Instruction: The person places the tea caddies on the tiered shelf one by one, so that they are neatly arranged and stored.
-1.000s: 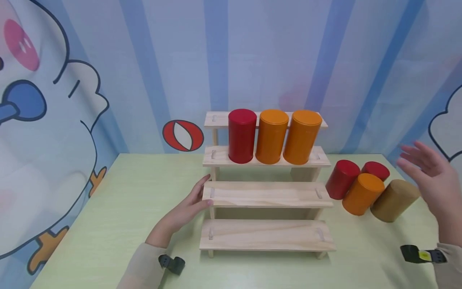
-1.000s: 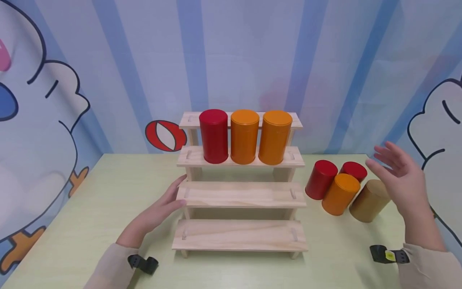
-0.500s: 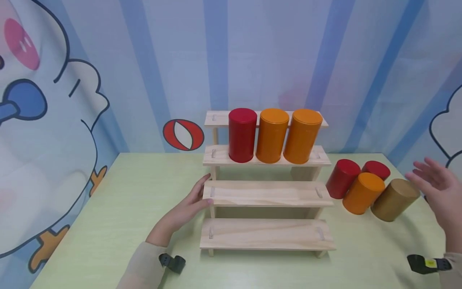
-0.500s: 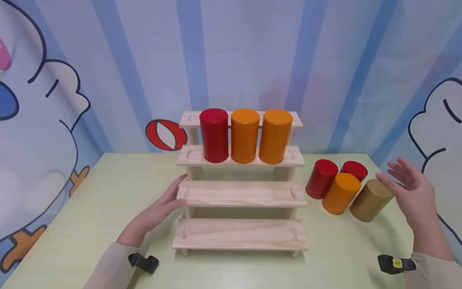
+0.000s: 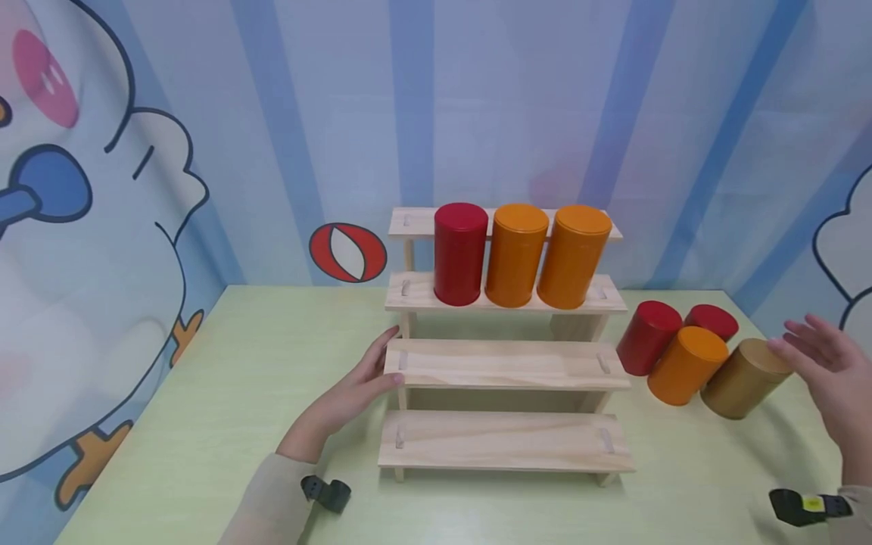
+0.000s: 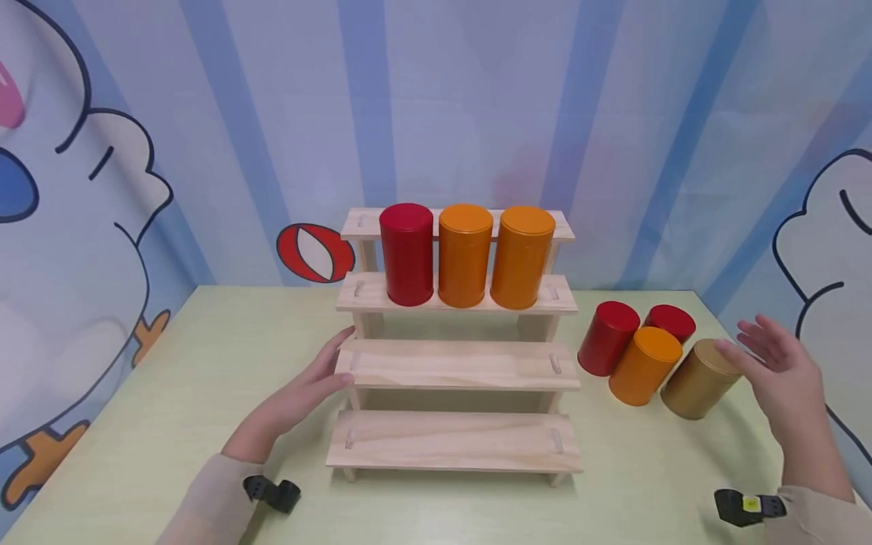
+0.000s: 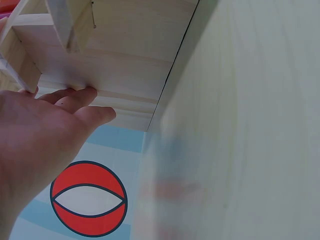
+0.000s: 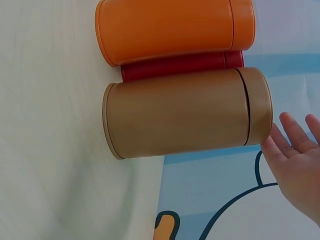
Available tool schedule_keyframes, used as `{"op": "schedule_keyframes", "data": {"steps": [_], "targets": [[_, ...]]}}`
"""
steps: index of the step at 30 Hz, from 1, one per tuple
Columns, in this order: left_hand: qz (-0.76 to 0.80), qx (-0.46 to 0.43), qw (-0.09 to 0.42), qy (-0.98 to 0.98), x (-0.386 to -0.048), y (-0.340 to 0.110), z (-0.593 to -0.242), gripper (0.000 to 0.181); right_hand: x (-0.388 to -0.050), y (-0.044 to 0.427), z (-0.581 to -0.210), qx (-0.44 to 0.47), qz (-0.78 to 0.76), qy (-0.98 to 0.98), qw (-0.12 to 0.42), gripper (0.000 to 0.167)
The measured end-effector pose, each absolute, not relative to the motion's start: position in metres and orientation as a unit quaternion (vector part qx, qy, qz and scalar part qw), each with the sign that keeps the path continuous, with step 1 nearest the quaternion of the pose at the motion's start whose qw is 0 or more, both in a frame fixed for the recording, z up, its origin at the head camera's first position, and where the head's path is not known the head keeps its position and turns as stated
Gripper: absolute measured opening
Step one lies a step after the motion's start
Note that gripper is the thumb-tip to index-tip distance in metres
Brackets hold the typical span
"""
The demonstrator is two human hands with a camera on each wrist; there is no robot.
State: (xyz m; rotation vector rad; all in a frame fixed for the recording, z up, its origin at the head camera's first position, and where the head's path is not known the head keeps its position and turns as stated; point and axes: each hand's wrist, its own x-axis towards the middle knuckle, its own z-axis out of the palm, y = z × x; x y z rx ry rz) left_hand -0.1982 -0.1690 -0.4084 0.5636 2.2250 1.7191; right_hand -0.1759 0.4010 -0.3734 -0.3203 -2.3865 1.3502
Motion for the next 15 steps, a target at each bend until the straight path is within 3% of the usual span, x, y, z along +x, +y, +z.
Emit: {"op": "schedule_keyframes", "data": {"steps": [15], "targets": [[0.592, 0.192, 0.137, 0.771, -0.199, -0.169, -0.409, 0.076, -0.179, 0.414, -0.392, -0.135, 0.471, -0.858, 0.156, 0.078]]}}
